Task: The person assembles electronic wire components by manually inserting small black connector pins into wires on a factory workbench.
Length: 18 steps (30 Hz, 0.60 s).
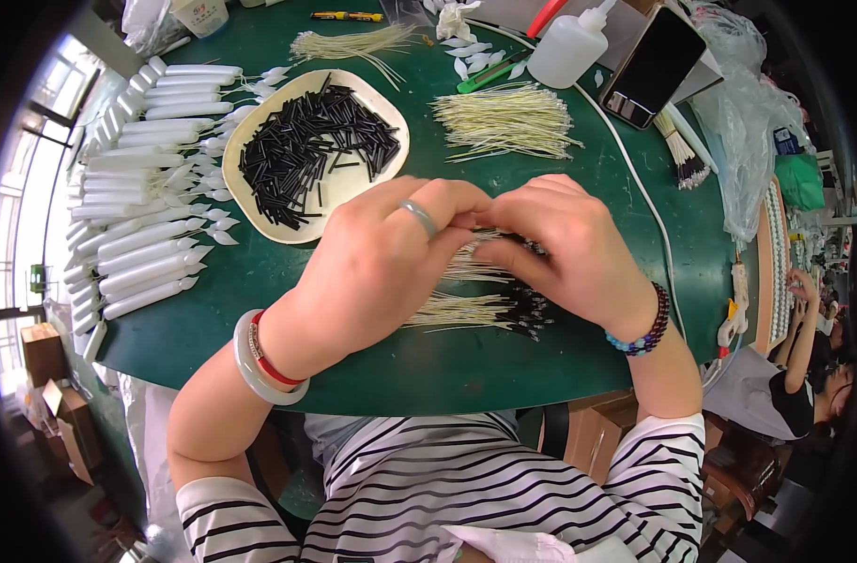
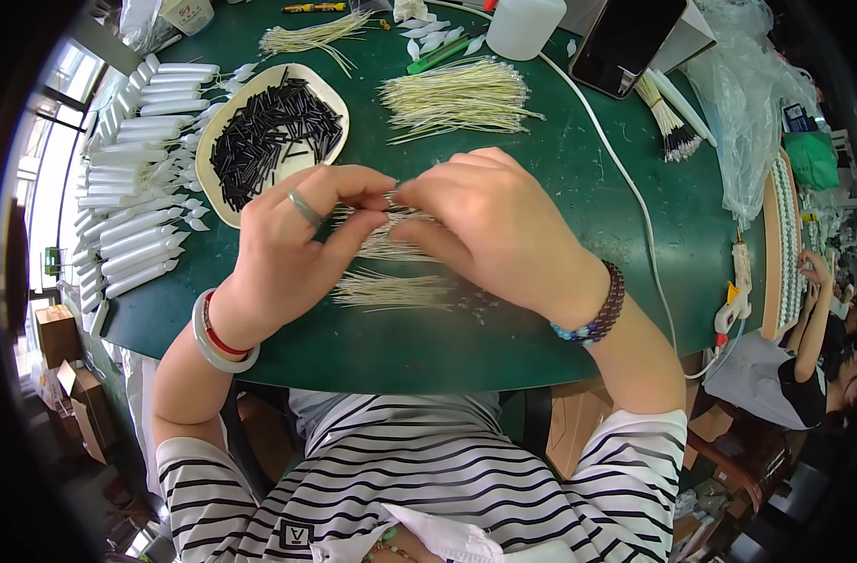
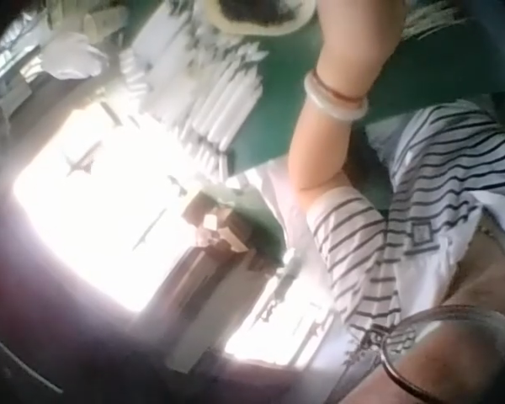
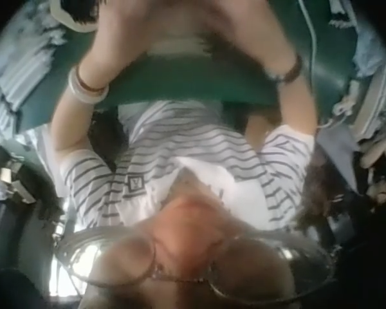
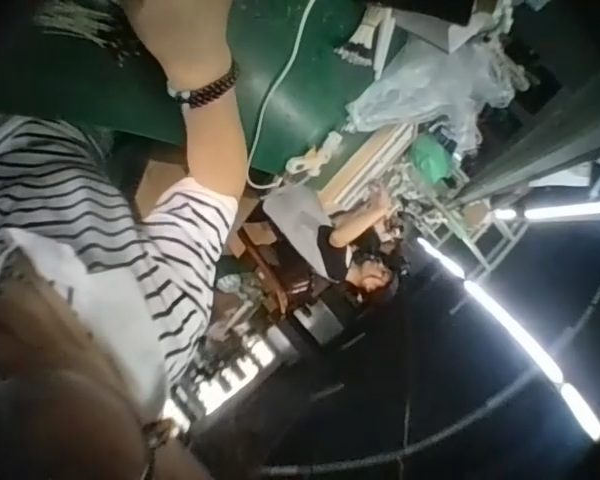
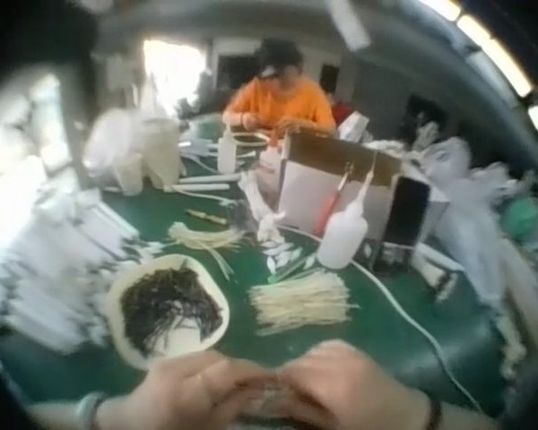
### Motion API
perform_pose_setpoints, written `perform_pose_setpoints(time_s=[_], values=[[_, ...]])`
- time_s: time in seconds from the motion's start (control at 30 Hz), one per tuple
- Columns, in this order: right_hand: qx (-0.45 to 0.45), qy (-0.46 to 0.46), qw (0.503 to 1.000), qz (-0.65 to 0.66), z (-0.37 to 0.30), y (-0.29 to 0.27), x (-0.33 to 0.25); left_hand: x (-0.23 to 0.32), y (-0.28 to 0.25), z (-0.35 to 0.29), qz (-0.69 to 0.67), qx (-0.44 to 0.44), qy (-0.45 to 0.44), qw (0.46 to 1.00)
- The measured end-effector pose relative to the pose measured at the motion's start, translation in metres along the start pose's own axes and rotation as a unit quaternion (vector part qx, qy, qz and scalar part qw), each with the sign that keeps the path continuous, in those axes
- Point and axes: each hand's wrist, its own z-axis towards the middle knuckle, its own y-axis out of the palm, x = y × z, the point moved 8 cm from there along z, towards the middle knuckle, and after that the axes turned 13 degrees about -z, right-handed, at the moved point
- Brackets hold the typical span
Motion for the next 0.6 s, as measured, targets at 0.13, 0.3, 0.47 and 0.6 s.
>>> perform_pose_setpoints(time_s=[0.13,0.3,0.47,0.6], values=[[0.017,0.006,0.999,0.041,-0.003,-0.005,0.009,0.004,-0.004,-0.002,0.081,-0.015,0.017,0.996],[0.016,0.010,0.999,0.039,-0.006,-0.016,0.025,-0.005,-0.013,-0.002,0.059,0.002,-0.015,0.998],[-0.058,0.160,0.969,0.179,-0.015,-0.004,0.079,-0.012,-0.007,-0.003,0.061,-0.007,0.001,0.998],[0.004,0.104,0.987,-0.119,-0.003,0.012,0.089,-0.013,0.006,-0.005,0.079,-0.080,0.034,0.993]])
